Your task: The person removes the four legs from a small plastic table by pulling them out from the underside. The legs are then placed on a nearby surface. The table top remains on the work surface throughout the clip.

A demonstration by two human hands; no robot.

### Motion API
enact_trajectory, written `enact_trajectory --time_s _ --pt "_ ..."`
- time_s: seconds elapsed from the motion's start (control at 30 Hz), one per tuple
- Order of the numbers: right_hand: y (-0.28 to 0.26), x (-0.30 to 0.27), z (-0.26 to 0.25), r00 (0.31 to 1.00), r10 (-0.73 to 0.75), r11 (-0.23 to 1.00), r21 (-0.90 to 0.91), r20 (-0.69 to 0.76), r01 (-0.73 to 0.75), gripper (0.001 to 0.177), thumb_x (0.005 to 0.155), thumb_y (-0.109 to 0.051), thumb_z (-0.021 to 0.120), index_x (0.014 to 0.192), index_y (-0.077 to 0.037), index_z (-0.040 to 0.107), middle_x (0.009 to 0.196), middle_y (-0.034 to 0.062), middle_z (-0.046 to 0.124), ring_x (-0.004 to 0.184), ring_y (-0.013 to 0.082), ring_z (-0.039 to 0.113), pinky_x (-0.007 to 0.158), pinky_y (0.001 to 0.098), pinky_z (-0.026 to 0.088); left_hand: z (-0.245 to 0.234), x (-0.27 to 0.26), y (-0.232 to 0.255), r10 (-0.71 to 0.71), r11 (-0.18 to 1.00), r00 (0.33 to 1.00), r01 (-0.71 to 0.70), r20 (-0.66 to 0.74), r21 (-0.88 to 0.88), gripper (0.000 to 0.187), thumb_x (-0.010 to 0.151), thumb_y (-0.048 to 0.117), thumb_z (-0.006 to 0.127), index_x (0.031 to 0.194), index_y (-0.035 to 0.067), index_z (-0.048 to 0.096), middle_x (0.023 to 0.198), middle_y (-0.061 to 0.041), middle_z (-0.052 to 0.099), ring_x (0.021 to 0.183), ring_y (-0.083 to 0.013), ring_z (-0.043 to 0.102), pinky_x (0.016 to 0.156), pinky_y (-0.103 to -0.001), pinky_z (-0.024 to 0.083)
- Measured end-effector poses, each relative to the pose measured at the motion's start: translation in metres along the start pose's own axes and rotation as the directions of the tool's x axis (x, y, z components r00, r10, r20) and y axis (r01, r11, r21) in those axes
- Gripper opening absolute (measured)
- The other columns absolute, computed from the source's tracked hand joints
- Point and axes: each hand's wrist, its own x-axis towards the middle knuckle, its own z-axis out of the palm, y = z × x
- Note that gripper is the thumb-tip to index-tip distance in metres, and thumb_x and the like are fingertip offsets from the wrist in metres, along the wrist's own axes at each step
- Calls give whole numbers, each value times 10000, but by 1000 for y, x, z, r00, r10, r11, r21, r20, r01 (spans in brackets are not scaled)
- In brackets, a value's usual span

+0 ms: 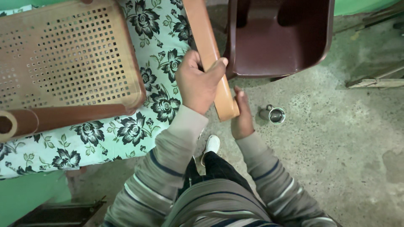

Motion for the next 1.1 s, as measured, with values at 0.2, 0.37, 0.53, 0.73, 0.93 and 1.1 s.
enact_trajectory --time_s 0.2,0.37,0.53,0.73,0.93,1.1 --pt "-39 -22 20 868 -312 798 -390 386 460 611 1122 -505 439 1440 5 548 1498 158 513 1433 286 479 1245 409 354 -4 7 -33 16 998 1000 -15 -18 61 259 824 118 844 813 31 600 765 10 671 666 -34 565 592 -239 503" --pt "-39 -28 25 805 -370 626 -516 465 585 753 950 -538 664 1425 13 472 1468 194 432 1402 304 448 1132 414 430 -8 11 -54 -11 994 1000 12 -12 113 263 820 131 852 811 31 609 759 -2 681 659 -37 567 592 -241 507" --pt "-18 -28 29 729 -459 147 -766 508 626 814 714 -352 892 1319 48 521 1332 229 547 1262 415 512 1047 507 432 -7 10 -77 -14 991 1000 16 -10 132 262 804 122 861 814 27 617 758 -14 694 657 -44 593 599 -247 525" --pt "10 -10 23 789 -440 192 -813 429 549 629 750 -206 895 1248 -20 557 1215 195 576 1116 410 578 964 464 495 -13 17 -100 -73 992 997 71 13 107 246 812 94 851 829 27 615 769 -13 677 657 -59 585 596 -257 519" --pt "44 4 13 729 -515 108 -810 451 577 722 716 -234 900 1302 -4 544 1202 195 558 1091 398 556 937 488 465 -21 22 -127 -69 995 996 65 48 80 213 816 70 822 874 26 621 803 -13 685 676 -67 616 618 -261 540" --pt "58 10 8 727 -501 21 -834 469 552 732 718 -295 923 1295 -38 553 1215 168 566 1123 372 547 974 502 411 -29 24 -147 -135 989 989 130 57 76 208 808 60 812 870 26 616 811 -17 677 683 -76 607 621 -268 535"
